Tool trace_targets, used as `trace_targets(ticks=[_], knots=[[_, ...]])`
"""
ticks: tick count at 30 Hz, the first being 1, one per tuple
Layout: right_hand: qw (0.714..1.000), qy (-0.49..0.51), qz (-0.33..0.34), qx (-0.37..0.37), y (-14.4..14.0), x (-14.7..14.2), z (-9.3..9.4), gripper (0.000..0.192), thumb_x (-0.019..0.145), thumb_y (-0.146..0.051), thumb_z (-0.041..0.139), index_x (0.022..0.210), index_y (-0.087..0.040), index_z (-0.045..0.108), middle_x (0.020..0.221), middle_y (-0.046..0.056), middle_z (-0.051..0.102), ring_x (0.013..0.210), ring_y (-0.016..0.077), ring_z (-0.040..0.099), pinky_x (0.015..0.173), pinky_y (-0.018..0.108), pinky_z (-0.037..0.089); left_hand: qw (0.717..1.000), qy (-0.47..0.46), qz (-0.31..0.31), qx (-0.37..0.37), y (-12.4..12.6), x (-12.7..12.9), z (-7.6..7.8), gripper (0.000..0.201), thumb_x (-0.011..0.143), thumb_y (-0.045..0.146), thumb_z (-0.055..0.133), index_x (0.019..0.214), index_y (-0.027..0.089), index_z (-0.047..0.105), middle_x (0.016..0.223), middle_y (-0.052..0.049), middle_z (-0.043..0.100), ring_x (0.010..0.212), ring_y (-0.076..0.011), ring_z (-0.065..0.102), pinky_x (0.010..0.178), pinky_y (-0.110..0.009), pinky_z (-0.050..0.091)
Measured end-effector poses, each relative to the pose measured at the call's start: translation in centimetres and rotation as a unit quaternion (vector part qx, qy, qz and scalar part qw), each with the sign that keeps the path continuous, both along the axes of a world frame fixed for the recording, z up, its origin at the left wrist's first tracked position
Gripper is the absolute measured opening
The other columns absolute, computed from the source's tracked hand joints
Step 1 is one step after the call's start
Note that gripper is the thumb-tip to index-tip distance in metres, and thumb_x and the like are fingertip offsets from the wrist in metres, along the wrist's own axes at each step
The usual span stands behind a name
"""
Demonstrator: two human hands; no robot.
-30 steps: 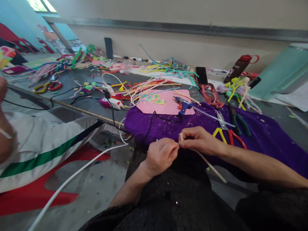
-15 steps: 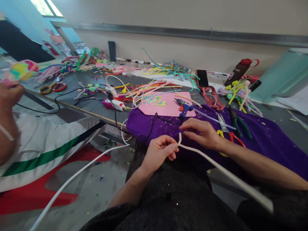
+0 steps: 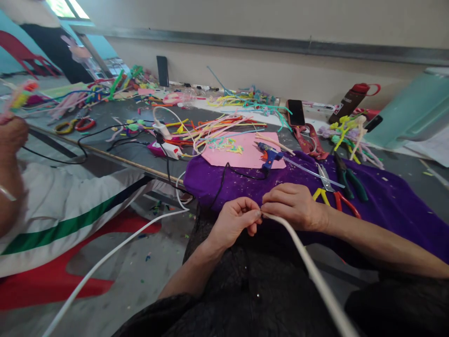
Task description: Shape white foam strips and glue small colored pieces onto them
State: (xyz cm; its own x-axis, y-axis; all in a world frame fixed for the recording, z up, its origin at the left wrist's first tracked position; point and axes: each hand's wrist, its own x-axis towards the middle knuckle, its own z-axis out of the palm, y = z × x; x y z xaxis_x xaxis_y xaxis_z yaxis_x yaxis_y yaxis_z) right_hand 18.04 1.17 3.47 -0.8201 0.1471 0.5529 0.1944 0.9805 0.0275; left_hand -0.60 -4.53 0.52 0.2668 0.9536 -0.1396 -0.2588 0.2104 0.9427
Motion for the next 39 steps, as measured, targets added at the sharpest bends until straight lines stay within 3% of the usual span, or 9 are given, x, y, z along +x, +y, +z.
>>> trace_targets(ticks=[5, 7, 11, 14, 18, 27, 33, 36, 39], knots=[[0.972, 0.044, -0.006, -0.232, -1.2, -0.4, 0.3, 0.010, 0.083, -0.020, 0.051, 0.084, -0.016, 0.060, 0.079, 0.004, 0.063, 0.071, 0.0123, 0.057, 0.065, 0.026, 0.045, 0.984, 0.124, 0.065, 0.114, -0.6, 0.1, 0.2, 0.013, 0.072, 0.027, 0.063, 0.072, 0.015, 0.058, 0.057, 0.002, 0.057, 0.044, -0.0066, 0.050, 0.045, -0.019, 0.041], [0.908, 0.079, -0.033, -0.409, -1.8, -0.9, 0.5, 0.013, 0.083, -0.023, 0.052, 0.076, -0.015, 0.059, 0.070, 0.002, 0.059, 0.064, 0.0103, 0.055, 0.059, 0.023, 0.044, 0.946, 0.200, 0.116, 0.228, -0.8, 0.0, 0.2, 0.008, 0.073, 0.024, 0.061, 0.070, 0.017, 0.060, 0.062, 0.000, 0.060, 0.053, -0.0094, 0.055, 0.053, -0.021, 0.044], [0.720, 0.138, -0.066, -0.677, -2.2, -1.6, 0.2, 0.016, 0.079, -0.028, 0.057, 0.071, -0.014, 0.057, 0.063, -0.001, 0.057, 0.053, 0.0081, 0.053, 0.049, 0.020, 0.041, 0.852, 0.304, 0.168, 0.392, -0.9, -0.2, 0.0, 0.004, 0.074, 0.020, 0.059, 0.071, 0.020, 0.062, 0.071, -0.002, 0.066, 0.070, -0.0134, 0.060, 0.068, -0.026, 0.045], [0.678, 0.160, -0.076, -0.713, -1.9, -1.8, -0.1, 0.016, 0.076, -0.029, 0.060, 0.072, -0.013, 0.059, 0.063, -0.001, 0.058, 0.052, 0.0074, 0.052, 0.048, 0.019, 0.040, 0.850, 0.327, 0.165, 0.377, -0.7, -0.2, -0.1, 0.007, 0.077, 0.022, 0.056, 0.074, 0.021, 0.063, 0.074, -0.003, 0.067, 0.072, -0.0140, 0.060, 0.069, -0.026, 0.045], [0.722, 0.167, -0.079, -0.667, -1.5, -1.7, 0.0, 0.018, 0.075, -0.030, 0.062, 0.069, -0.013, 0.060, 0.060, -0.002, 0.054, 0.053, 0.0074, 0.049, 0.051, 0.021, 0.041, 0.890, 0.310, 0.145, 0.301, -0.4, -0.3, 0.1, 0.010, 0.076, 0.026, 0.059, 0.080, 0.020, 0.065, 0.074, -0.002, 0.066, 0.068, -0.0139, 0.059, 0.064, -0.024, 0.045], [0.838, 0.082, -0.110, -0.528, -1.6, -1.5, 0.1, 0.023, 0.082, -0.029, 0.053, 0.066, -0.013, 0.058, 0.057, -0.003, 0.052, 0.053, 0.0074, 0.047, 0.050, 0.020, 0.037, 0.921, 0.303, 0.101, 0.223, -0.4, -0.6, 0.5, 0.014, 0.074, 0.030, 0.061, 0.077, 0.018, 0.067, 0.070, -0.003, 0.066, 0.062, -0.0132, 0.060, 0.058, -0.023, 0.046], [0.976, 0.101, -0.091, -0.173, -0.7, -0.5, 0.1, 0.025, 0.075, -0.030, 0.063, 0.095, -0.016, 0.058, 0.090, 0.007, 0.063, 0.080, 0.0168, 0.058, 0.067, 0.029, 0.046, 0.993, 0.090, 0.055, 0.048, 0.2, -1.0, 0.1, 0.018, 0.071, 0.032, 0.064, 0.073, 0.014, 0.061, 0.059, 0.001, 0.062, 0.042, -0.0073, 0.052, 0.043, -0.019, 0.041], [0.996, 0.069, -0.059, -0.009, -0.5, -0.3, -0.2, 0.028, 0.076, -0.026, 0.063, 0.103, -0.021, 0.057, 0.107, 0.008, 0.062, 0.095, 0.0200, 0.056, 0.077, 0.034, 0.043, 1.000, 0.015, 0.016, 0.006, 0.4, -1.1, -0.1, 0.018, 0.069, 0.029, 0.066, 0.070, 0.014, 0.058, 0.057, 0.001, 0.061, 0.039, -0.0058, 0.050, 0.039, -0.017, 0.038], [0.998, 0.023, -0.045, 0.043, -0.4, -0.4, -0.4, 0.020, 0.079, -0.024, 0.061, 0.099, -0.022, 0.059, 0.102, 0.003, 0.065, 0.093, 0.0180, 0.056, 0.077, 0.033, 0.041, 0.999, -0.015, -0.019, -0.028, 0.4, -1.0, -0.4, 0.017, 0.068, 0.027, 0.067, 0.068, 0.013, 0.056, 0.055, 0.002, 0.060, 0.037, -0.0051, 0.048, 0.037, -0.016, 0.037]])
